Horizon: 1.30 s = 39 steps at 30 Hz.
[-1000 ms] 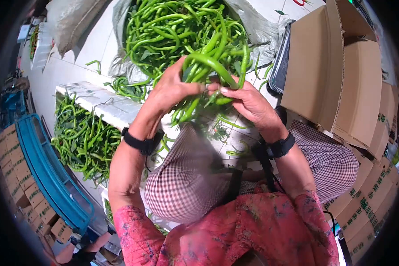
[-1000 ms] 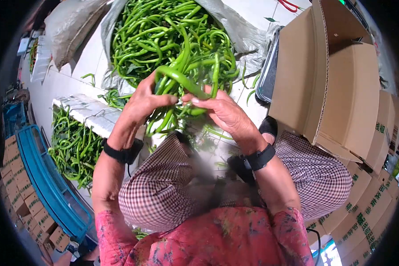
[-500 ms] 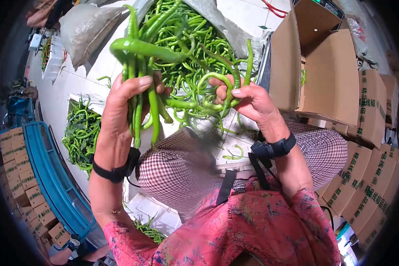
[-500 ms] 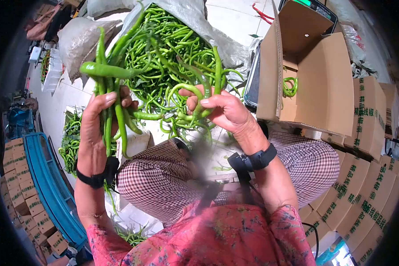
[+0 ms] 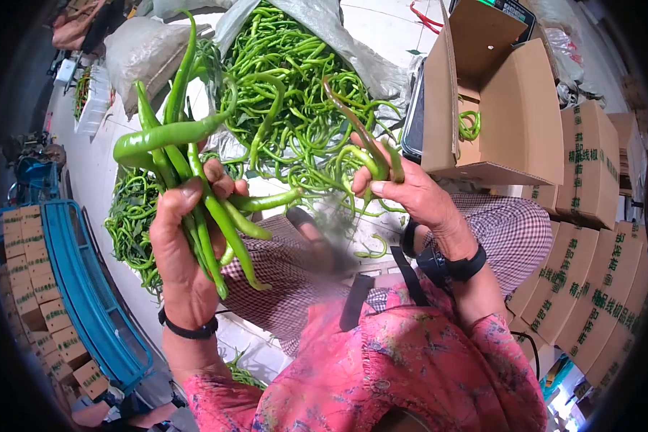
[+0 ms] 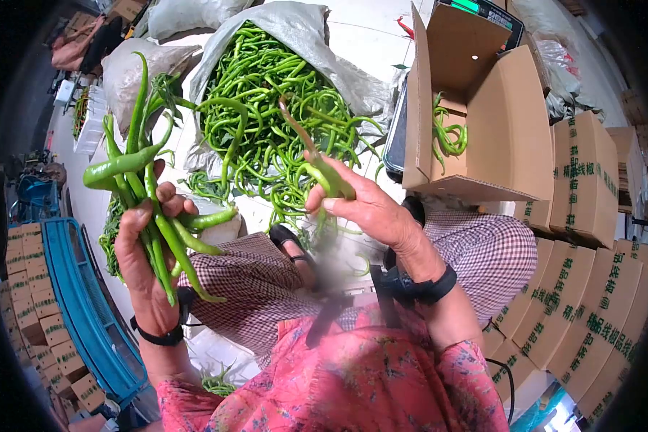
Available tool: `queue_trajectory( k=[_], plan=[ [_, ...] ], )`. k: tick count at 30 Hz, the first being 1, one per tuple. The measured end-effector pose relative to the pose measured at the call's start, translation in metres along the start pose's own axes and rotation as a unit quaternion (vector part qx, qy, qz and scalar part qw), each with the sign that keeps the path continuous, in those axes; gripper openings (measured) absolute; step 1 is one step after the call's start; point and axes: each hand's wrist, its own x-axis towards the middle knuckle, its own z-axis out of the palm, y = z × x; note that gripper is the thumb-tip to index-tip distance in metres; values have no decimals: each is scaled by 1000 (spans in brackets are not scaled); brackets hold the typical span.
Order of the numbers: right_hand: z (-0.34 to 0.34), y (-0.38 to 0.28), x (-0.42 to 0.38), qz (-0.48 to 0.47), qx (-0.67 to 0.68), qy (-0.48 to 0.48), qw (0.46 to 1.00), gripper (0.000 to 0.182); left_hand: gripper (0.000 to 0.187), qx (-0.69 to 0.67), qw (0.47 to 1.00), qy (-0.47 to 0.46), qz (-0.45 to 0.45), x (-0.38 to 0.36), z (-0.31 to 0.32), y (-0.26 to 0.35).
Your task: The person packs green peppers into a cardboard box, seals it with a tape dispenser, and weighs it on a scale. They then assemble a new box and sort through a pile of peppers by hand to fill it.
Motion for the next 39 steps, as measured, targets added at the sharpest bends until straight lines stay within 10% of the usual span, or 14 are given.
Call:
queue_trajectory(
  k=[7, 26, 31, 39],
  plan=[
    [11, 11, -13, -98, -205, 112, 967, 40, 43, -113, 993, 4, -18, -12, 7, -49],
    [22, 27, -63, -130, -498, 68, 855, 62, 51, -192, 971, -51, -135, 8, -8, -162],
    [15, -1, -71, 49, -118, 156, 980, 45, 59, -291, 943, -78, -138, 14, -29, -167],
    [-24, 19, -76, 16, 194, 172, 966, 51, 53, -263, 951, -77, -145, 20, -40, -175]
  ],
)
